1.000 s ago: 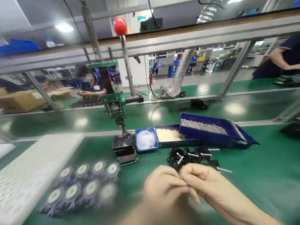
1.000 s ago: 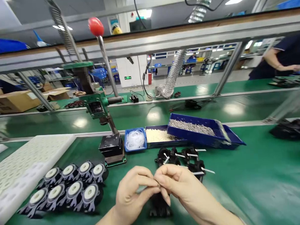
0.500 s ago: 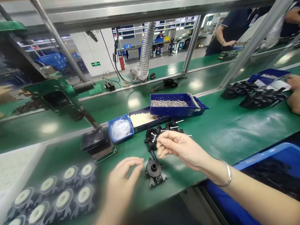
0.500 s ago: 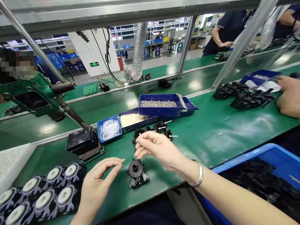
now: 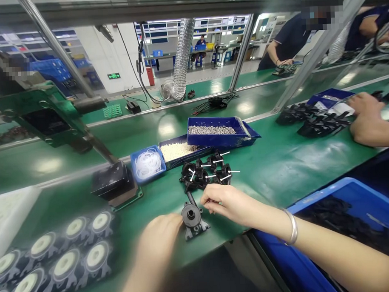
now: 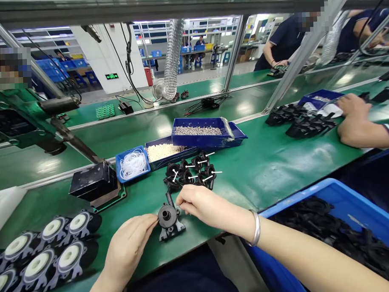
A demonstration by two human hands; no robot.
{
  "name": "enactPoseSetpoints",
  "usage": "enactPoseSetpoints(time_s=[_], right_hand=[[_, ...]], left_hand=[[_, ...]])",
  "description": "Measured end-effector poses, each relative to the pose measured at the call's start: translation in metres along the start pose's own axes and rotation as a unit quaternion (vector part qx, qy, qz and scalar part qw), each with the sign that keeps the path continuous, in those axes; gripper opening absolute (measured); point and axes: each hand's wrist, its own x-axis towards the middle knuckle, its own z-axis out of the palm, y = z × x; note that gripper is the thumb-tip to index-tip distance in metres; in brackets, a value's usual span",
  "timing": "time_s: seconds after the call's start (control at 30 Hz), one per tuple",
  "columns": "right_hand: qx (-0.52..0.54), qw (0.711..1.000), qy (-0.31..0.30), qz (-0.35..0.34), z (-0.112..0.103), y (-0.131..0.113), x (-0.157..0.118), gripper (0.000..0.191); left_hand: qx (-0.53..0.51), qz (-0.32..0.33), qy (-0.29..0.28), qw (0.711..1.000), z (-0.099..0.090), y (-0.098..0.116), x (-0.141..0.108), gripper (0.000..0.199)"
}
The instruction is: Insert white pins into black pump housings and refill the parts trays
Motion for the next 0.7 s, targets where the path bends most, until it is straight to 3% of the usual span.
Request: enactPoseSetpoints(time_s=[0.27, 0.47, 0.6, 0.7], right_hand=[[-0.071, 0.994, -0.062, -0.059, 0.001, -0.015, 0.004, 0.019], [-0.111, 0.988, -0.089, -0.051, -0.004, -0.026, 0.005, 0.02], [-0.089, 0.991, -0.079, -0.055, -0.006, -0.025, 0.0, 0.019], [-0.085, 0.994, -0.044, -0.056, -0.002, -0.02, -0.007, 0.02]], left_hand=[[0.02, 0.013, -0.013, 1.0, -0.002, 0.004, -0.001, 0.023], [-0.018, -0.045, 0.021, 0.999, 0.0, 0.011, 0.0, 0.022], [-0.032, -0.074, 0.037, 0.996, 0.002, 0.014, 0.0, 0.018], [-0.034, -0.048, 0.04, 0.997, 0.004, 0.012, -0.003, 0.017]])
